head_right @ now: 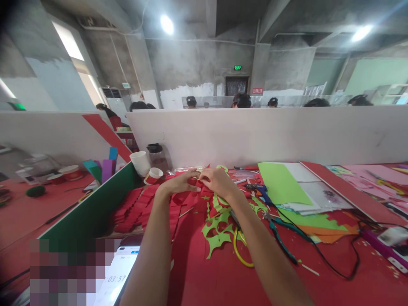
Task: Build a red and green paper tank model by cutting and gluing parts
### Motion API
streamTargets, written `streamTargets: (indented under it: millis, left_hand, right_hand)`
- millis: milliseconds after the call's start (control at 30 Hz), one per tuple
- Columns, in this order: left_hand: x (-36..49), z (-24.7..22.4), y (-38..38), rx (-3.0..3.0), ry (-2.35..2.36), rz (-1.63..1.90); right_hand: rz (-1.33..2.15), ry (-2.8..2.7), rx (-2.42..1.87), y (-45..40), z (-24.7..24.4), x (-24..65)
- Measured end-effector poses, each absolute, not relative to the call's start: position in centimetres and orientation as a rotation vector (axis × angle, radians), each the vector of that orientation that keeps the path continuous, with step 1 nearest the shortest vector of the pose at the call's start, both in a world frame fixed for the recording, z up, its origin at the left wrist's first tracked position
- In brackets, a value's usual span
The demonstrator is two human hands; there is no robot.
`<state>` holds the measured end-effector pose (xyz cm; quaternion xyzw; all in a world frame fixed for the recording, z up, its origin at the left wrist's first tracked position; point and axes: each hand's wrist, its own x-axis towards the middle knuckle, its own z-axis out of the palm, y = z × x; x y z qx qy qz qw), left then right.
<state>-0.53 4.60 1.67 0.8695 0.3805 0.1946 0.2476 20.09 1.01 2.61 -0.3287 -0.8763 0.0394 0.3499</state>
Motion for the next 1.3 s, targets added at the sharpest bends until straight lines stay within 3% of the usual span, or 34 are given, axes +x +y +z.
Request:
streamTargets:
  millis: [633, 1067, 1300]
  left_hand:
    - [-0.3, 1.5, 4.6, 2.362, 0.925, 0.547]
    - [-0.2, 1.9, 4.1, 2.321, 0.954, 0.589]
    - [-0.4, 1.7, 4.3, 2.359, 0.998, 0.583]
  right_hand:
    - [0.113, -2.387, -0.859, 0.8, 3.1, 20.9]
    - [0.383, -2.241, -0.94, 0.3, 3.0, 21.1]
    - [0.341, -2.255, -0.935, -0.1, 3.3, 20.6]
